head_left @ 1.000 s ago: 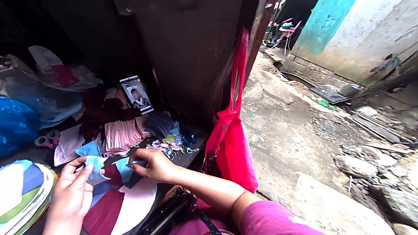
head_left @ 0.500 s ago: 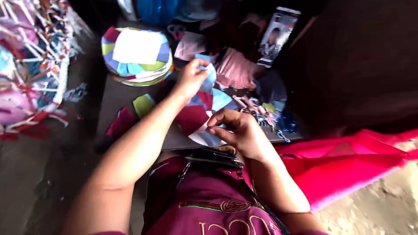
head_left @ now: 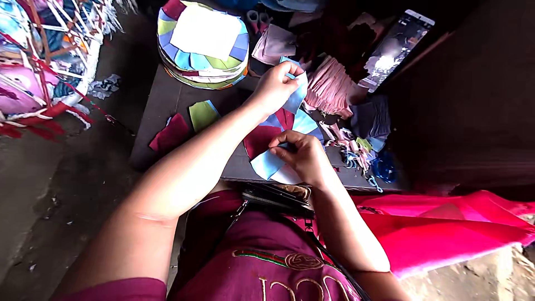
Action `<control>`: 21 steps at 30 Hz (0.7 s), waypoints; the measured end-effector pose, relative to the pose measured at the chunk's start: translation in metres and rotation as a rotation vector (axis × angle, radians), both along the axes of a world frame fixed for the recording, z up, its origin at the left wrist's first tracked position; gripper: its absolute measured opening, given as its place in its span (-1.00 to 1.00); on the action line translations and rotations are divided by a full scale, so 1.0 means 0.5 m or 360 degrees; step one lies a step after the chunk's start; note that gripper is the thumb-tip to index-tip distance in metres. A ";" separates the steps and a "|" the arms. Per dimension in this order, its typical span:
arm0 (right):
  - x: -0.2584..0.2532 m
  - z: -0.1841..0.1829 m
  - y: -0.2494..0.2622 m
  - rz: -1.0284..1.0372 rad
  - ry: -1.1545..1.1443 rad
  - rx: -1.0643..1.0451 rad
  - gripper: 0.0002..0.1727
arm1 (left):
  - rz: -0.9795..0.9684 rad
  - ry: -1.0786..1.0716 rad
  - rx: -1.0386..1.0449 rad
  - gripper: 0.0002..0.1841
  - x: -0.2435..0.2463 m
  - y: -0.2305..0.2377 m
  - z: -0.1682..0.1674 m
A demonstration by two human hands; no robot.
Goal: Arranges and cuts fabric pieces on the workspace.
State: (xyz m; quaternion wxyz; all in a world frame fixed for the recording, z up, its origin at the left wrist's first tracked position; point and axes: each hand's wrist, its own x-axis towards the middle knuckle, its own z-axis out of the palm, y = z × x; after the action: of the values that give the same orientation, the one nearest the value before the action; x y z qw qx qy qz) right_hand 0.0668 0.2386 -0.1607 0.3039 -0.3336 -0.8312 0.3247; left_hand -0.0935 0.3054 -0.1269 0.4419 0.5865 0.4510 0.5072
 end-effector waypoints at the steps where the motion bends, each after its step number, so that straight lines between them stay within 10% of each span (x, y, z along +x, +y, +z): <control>1: 0.002 0.000 0.004 0.0029 0.0029 -0.0029 -0.92 | 0.0000 0.0006 -0.0002 -0.75 0.000 0.000 0.001; 8: 0.022 0.005 0.021 0.0435 0.0425 -0.0467 -0.81 | -0.0001 0.0045 0.0011 -0.75 -0.002 0.002 0.000; 21: 0.004 -0.001 0.017 -0.0042 -0.0005 -0.0212 -0.90 | 0.0008 0.0073 -0.0046 -0.77 -0.001 -0.005 0.008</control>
State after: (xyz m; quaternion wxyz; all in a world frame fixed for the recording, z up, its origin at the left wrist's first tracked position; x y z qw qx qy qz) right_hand 0.0686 0.2469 -0.1610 0.2839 -0.3647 -0.8037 0.3748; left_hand -0.0939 0.3028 -0.1230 0.4386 0.5903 0.4699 0.4882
